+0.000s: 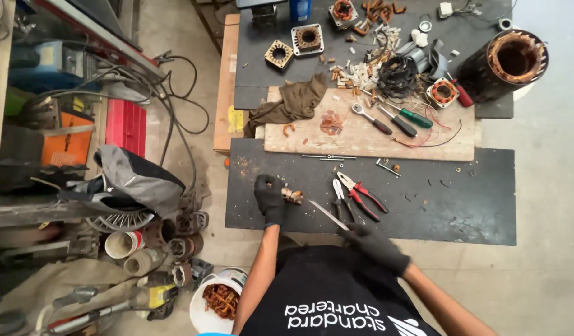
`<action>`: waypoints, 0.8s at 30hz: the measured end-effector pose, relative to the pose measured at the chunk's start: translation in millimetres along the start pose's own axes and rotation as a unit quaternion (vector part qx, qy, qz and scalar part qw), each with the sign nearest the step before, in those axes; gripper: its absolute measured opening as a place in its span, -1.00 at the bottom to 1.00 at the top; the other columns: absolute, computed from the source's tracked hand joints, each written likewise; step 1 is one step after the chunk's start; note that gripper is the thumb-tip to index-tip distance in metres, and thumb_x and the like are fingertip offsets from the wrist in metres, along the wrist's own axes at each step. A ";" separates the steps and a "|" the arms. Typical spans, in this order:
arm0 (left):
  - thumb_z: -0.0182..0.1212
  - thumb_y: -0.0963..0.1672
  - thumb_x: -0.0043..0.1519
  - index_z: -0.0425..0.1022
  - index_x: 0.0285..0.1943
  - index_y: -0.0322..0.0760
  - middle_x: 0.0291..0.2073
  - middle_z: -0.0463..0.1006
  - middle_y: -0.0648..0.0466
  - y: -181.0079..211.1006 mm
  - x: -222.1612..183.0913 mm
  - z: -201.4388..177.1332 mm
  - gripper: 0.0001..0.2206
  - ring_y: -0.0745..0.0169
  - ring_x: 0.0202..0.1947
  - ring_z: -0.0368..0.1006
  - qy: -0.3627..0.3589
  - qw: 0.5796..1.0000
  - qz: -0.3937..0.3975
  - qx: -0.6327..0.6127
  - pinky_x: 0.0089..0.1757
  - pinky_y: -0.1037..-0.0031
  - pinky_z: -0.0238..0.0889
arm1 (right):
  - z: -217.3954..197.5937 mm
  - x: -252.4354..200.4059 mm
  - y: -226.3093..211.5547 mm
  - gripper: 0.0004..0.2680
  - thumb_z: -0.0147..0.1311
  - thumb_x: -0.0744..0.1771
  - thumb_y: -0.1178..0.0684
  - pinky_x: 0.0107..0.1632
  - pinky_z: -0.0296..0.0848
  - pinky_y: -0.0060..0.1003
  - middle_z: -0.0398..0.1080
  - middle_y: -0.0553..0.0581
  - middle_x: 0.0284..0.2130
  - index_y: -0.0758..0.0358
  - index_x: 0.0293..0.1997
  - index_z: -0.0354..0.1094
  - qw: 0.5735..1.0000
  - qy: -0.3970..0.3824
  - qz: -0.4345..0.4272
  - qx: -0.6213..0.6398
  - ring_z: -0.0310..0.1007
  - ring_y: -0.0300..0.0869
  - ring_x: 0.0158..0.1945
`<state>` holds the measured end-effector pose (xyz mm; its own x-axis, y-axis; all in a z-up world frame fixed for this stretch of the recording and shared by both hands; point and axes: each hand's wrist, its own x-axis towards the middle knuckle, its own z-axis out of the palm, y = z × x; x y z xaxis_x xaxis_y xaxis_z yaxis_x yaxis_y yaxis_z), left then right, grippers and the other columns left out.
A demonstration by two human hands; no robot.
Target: Disassembling copper windings from a motor stator using pliers and a prying tool
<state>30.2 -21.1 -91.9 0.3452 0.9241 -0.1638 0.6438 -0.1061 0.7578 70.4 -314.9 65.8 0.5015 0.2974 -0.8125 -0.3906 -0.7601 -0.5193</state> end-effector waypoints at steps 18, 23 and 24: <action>0.25 -0.07 0.04 0.39 -0.37 -0.16 -0.43 0.48 -0.09 -1.5 7.7 -30.6 -0.85 -0.01 -0.24 0.47 -0.158 0.974 0.108 -0.124 -0.07 0.32 0.32 | -52.9 65.5 44.4 -0.55 0.04 0.31 -0.33 0.08 0.54 -0.03 0.39 0.21 0.14 -0.08 0.33 0.30 0.880 0.278 -0.251 -0.291 0.47 0.13 0.16; 0.23 -0.03 0.06 0.48 -0.27 -0.10 -0.33 0.57 -0.03 -15.4 11.8 -25.6 -0.83 0.00 -0.14 0.51 -0.198 0.970 0.088 -0.113 -0.02 0.28 0.34 | -57.1 82.4 33.8 -0.30 0.22 0.17 -0.48 0.13 0.51 0.12 0.45 0.25 0.01 0.06 0.35 0.10 0.937 0.135 -0.095 -0.309 0.47 0.15 0.17; 0.23 -0.03 0.06 0.48 -0.27 -0.10 -0.33 0.57 -0.03 -11.5 14.3 -27.5 -0.83 0.00 -0.14 0.51 -0.195 0.970 0.086 -0.113 -0.02 0.28 0.34 | -56.0 88.9 34.1 -0.30 0.22 0.17 -0.48 0.13 0.51 0.12 0.45 0.25 0.01 0.06 0.35 0.10 0.936 0.133 -0.098 -0.311 0.47 0.15 0.17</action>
<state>9.0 3.5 -85.6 0.6949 0.6860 -0.2156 0.4025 -0.1227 0.9072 144.9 -346.8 -9.3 0.7234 0.3740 -0.5804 0.2122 -0.9203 -0.3286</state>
